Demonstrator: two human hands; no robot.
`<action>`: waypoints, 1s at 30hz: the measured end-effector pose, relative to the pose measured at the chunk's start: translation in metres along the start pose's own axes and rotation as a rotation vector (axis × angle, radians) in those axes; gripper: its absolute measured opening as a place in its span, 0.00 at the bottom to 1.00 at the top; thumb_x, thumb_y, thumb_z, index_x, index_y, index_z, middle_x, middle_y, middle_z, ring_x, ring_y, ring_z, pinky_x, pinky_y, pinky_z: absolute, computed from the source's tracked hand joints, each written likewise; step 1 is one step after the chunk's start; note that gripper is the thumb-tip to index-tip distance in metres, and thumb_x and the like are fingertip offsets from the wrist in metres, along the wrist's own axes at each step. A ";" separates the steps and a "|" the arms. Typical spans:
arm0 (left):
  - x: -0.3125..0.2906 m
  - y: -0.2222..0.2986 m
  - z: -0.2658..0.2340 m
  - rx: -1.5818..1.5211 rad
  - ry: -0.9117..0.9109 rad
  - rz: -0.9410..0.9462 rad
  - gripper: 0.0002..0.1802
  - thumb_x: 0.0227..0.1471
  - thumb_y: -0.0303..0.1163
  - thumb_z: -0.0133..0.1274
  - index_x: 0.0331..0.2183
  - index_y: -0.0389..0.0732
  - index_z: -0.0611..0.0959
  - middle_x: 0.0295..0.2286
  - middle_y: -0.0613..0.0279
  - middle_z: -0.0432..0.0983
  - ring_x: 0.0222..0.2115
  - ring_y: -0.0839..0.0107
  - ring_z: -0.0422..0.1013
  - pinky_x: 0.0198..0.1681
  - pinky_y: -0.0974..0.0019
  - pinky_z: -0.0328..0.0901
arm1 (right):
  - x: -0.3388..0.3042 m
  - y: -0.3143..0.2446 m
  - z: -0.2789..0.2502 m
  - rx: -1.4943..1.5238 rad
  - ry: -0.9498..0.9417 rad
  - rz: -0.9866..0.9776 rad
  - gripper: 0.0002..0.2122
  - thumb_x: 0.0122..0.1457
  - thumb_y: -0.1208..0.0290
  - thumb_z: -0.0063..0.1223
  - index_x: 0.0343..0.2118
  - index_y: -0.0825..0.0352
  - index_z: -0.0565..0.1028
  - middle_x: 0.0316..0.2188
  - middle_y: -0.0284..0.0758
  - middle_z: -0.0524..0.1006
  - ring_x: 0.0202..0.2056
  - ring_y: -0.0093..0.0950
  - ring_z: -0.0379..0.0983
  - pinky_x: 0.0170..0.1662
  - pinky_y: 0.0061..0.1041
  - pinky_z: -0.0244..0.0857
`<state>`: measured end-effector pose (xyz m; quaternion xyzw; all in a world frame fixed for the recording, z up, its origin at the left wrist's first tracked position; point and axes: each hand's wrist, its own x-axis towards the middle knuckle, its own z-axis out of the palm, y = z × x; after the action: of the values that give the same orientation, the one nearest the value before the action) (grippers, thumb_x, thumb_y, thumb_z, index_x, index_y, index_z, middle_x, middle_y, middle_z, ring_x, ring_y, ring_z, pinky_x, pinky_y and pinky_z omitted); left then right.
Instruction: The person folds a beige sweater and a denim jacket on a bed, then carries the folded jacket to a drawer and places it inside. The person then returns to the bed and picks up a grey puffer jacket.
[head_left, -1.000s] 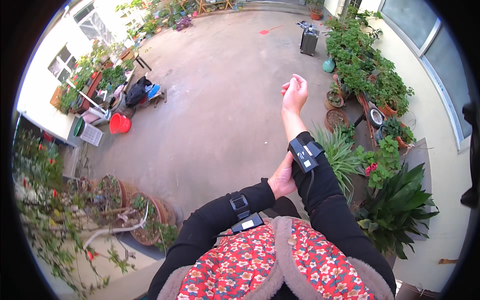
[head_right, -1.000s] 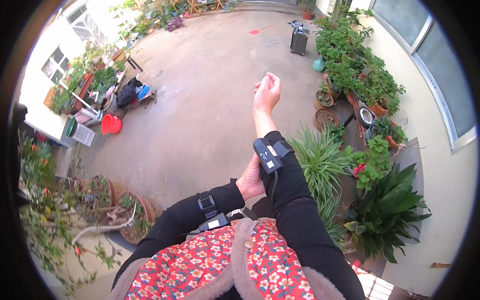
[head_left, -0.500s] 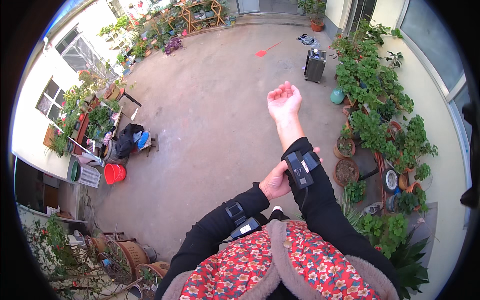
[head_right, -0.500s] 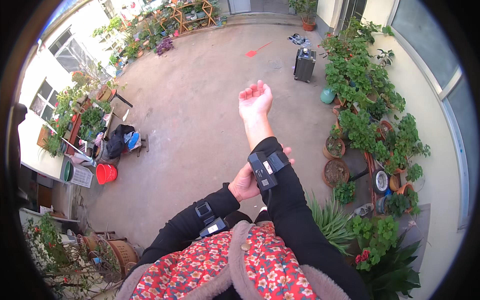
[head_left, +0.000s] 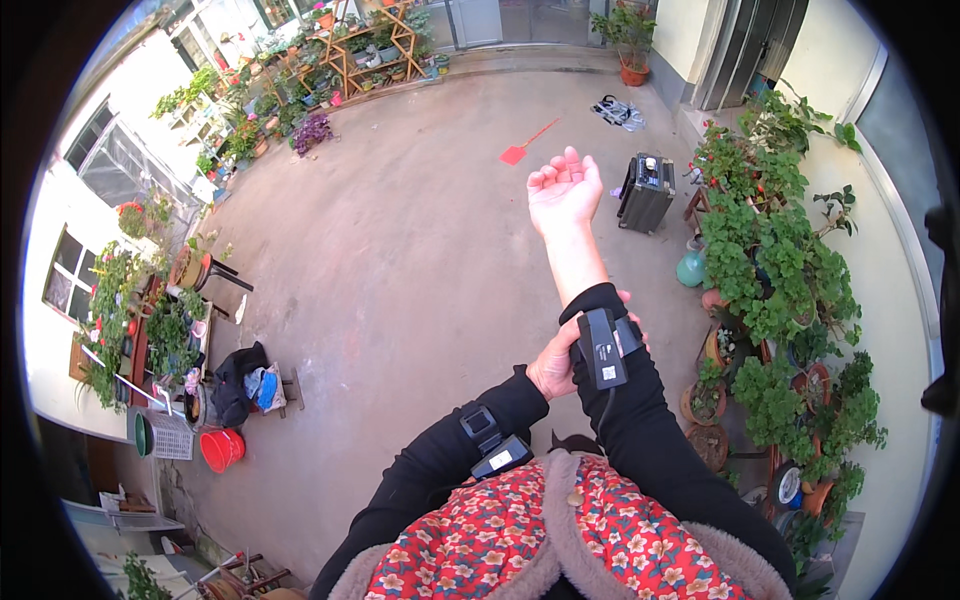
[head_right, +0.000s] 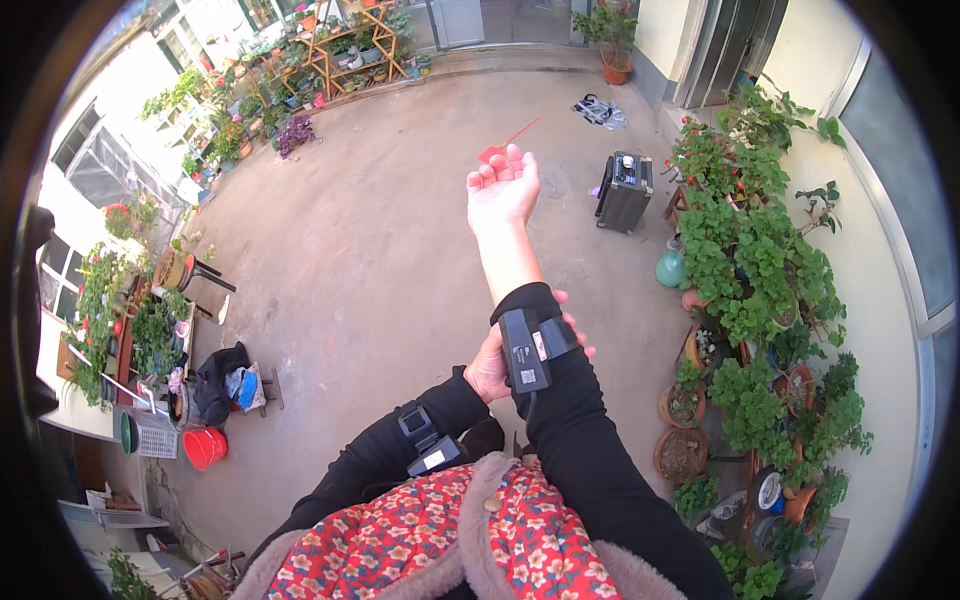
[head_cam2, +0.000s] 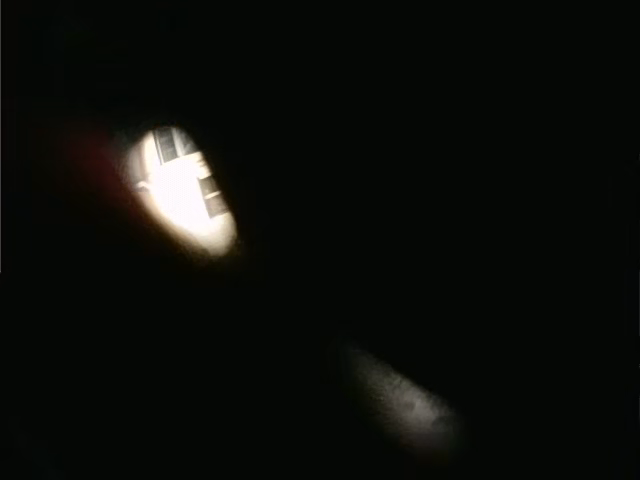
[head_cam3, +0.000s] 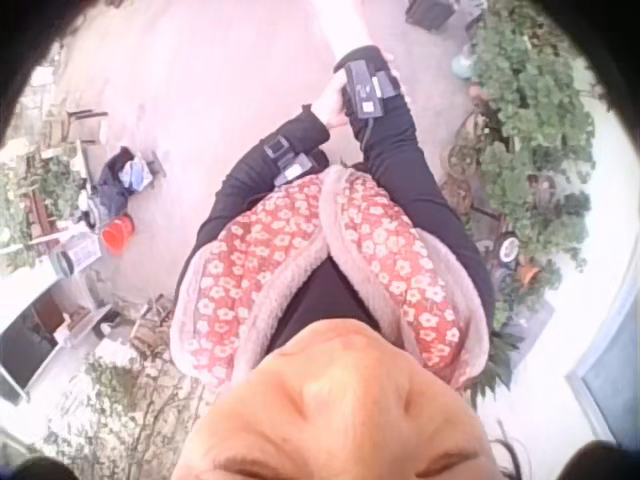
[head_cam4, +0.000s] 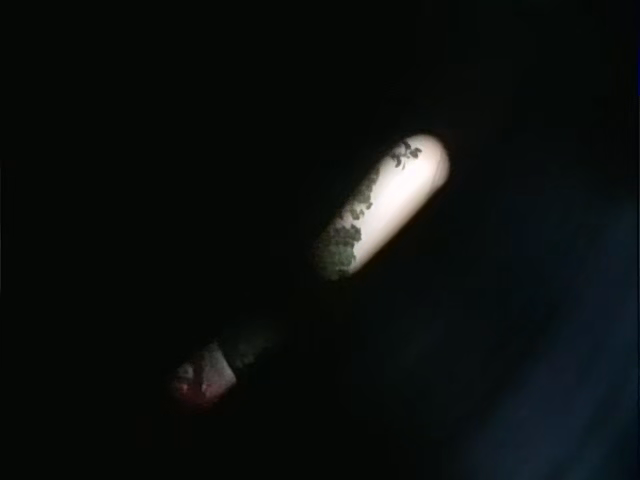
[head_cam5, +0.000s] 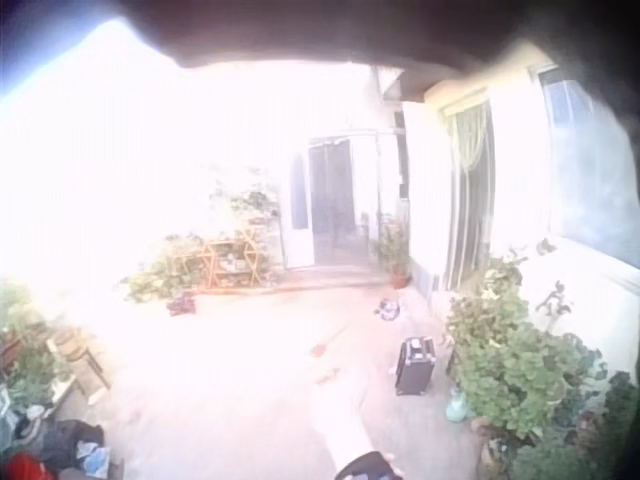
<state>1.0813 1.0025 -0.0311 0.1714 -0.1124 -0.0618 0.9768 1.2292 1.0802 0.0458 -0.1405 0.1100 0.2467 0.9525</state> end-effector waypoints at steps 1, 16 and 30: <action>0.020 0.016 -0.008 0.014 -0.009 -0.034 0.52 0.42 0.57 0.61 0.59 0.42 0.56 0.48 0.54 0.67 0.50 0.55 0.66 0.59 0.45 0.56 | 0.027 -0.007 0.005 -0.016 0.014 -0.042 0.11 0.61 0.59 0.41 0.35 0.61 0.70 0.23 0.28 0.68 0.23 0.23 0.62 0.30 0.25 0.59; 0.282 0.471 -0.324 0.308 0.897 0.620 0.34 0.57 0.53 0.46 0.58 0.45 0.62 0.58 0.60 0.55 0.57 0.65 0.55 0.58 0.57 0.54 | 0.391 -0.285 -0.137 -0.454 0.529 -0.432 0.08 0.58 0.63 0.52 0.38 0.58 0.73 0.20 0.23 0.65 0.21 0.17 0.59 0.26 0.19 0.56; 0.616 0.663 -0.594 0.077 1.380 0.699 0.11 0.56 0.40 0.47 0.40 0.49 0.74 0.37 0.77 0.70 0.35 0.79 0.66 0.42 0.69 0.64 | 0.783 -0.327 -0.092 -0.656 0.651 -0.309 0.07 0.62 0.66 0.45 0.38 0.62 0.73 0.21 0.26 0.70 0.22 0.18 0.65 0.26 0.21 0.61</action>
<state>1.8743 1.7138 -0.2223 0.1595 0.4722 0.3749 0.7817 2.0486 1.1202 -0.1887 -0.5180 0.2965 0.0672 0.7995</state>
